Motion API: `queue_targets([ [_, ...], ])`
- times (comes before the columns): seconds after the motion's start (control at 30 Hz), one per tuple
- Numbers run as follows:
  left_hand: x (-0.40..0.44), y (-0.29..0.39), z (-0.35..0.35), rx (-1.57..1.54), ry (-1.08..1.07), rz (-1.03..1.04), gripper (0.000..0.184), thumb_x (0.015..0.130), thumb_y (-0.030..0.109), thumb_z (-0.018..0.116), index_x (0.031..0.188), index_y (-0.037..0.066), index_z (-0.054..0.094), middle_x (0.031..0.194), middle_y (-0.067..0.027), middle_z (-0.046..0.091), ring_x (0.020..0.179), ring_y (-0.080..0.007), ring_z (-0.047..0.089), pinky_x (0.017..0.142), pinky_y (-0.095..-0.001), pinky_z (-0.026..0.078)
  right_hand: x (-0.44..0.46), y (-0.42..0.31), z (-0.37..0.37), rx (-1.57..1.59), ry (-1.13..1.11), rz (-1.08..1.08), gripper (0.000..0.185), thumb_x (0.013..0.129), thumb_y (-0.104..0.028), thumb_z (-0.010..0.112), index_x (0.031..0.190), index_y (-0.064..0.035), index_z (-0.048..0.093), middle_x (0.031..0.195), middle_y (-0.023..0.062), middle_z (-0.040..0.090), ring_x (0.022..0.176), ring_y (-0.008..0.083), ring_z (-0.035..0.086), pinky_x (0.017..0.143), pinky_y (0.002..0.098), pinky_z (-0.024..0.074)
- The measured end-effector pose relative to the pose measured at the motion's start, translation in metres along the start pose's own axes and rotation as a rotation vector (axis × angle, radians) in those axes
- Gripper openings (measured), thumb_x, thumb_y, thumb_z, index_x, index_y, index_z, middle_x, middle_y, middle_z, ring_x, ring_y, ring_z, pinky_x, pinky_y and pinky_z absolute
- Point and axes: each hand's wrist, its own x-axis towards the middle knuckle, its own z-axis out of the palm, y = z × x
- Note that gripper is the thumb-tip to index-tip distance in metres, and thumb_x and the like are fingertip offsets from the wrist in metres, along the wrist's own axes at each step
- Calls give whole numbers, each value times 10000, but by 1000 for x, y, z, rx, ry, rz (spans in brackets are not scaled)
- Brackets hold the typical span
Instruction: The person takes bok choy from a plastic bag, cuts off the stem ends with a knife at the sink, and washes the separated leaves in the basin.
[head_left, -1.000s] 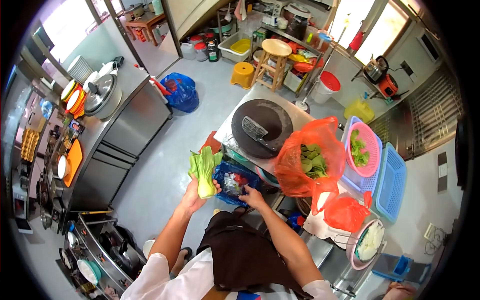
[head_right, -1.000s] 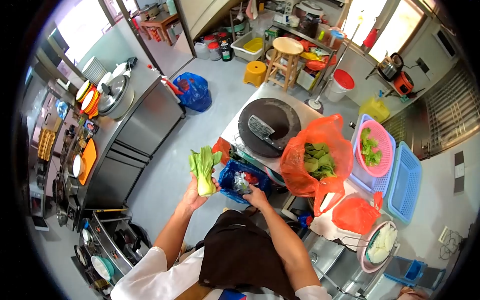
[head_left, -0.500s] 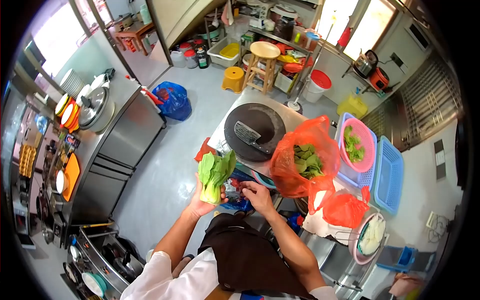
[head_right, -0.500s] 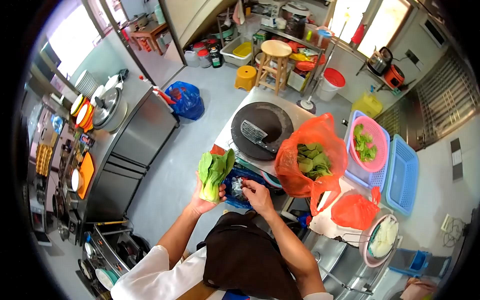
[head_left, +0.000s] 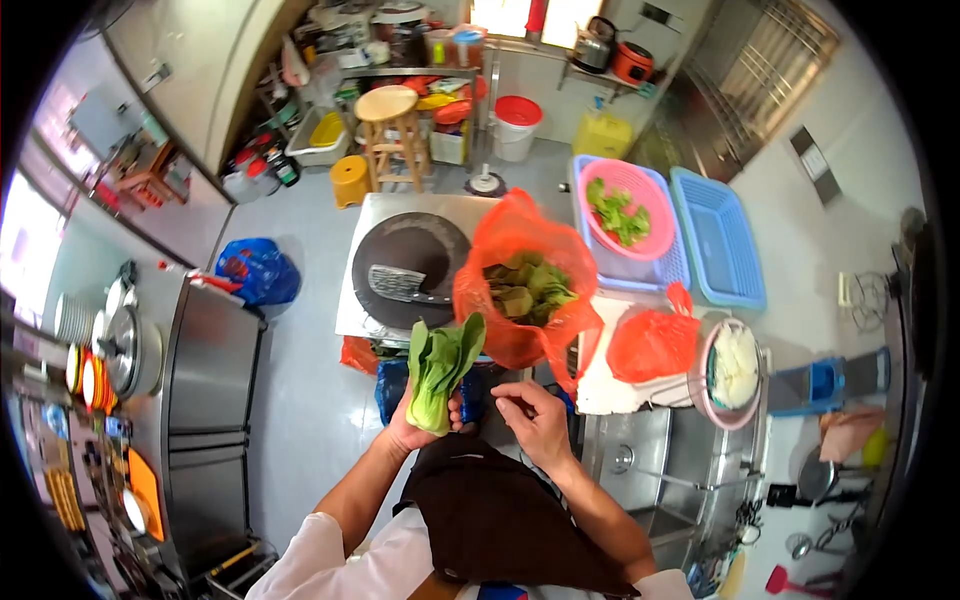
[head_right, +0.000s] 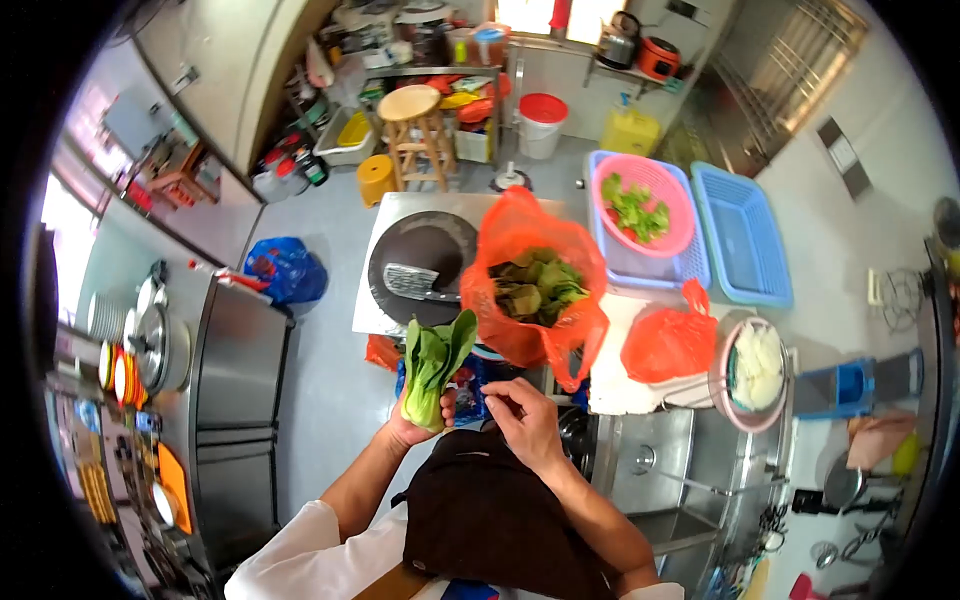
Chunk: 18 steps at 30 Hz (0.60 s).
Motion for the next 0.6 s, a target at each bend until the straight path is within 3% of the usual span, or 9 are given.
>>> queue_targets([
  [0.1, 34, -15, 28, 32, -93, -182, 707, 910, 692, 369, 1203, 78, 564, 939, -107, 617, 842, -268, 606, 816, -428, 483, 0, -26, -24, -128, 227, -142, 137, 841, -61, 683, 975, -33, 672, 772, 39, 587, 657, 111, 560, 594, 246, 443],
  [0.2, 59, -44, 68, 148, 19, -258, 674, 913, 695, 355, 1163, 112, 582, 880, -107, 598, 786, -253, 594, 772, -420, 483, -10, -18, -47, -130, 379, -70, 172, 845, -87, 695, 1006, -38, 659, 774, 34, 574, 636, 92, 527, 578, 240, 433],
  [0.27, 81, -62, 78, 135, 50, -384, 700, 908, 709, 337, 1137, 100, 594, 912, -124, 629, 809, -283, 603, 776, -435, 491, -24, -10, -62, 19, 510, 31, 200, 837, -91, 722, 1008, -33, 635, 687, 3, 539, 569, 59, 457, 525, 224, 397],
  [0.37, 109, -95, 89, 564, 131, -490, 813, 882, 768, 244, 1185, 88, 570, 925, -130, 641, 831, -308, 647, 802, -469, 542, -52, 17, -88, -7, 701, 25, 180, 822, -39, 729, 968, -21, 624, 642, -22, 509, 570, 45, 430, 511, 219, 373],
  [0.47, 131, -132, 98, 710, 114, -629, 797, 928, 707, 205, 1235, 48, 533, 930, -163, 649, 798, -319, 665, 768, -452, 562, -98, 47, -107, 147, 908, 201, 73, 886, -55, 665, 938, -15, 634, 665, -53, 517, 606, 30, 436, 543, 216, 381],
  [0.53, 143, -151, 98, 813, -8, -782, 762, 972, 631, 174, 1264, 5, 494, 976, -179, 645, 831, -306, 667, 776, -443, 569, -133, 65, -114, 187, 1032, 322, 65, 905, -75, 646, 930, -15, 639, 677, -58, 525, 623, 25, 439, 557, 212, 380],
  [0.6, 155, -175, 86, 719, -174, -855, 743, 979, 617, 190, 1295, 5, 472, 988, -181, 641, 878, -286, 657, 807, -415, 551, -165, 81, -118, 237, 1149, 421, 77, 918, -93, 635, 924, -16, 644, 687, -59, 534, 634, 23, 443, 566, 210, 380],
])
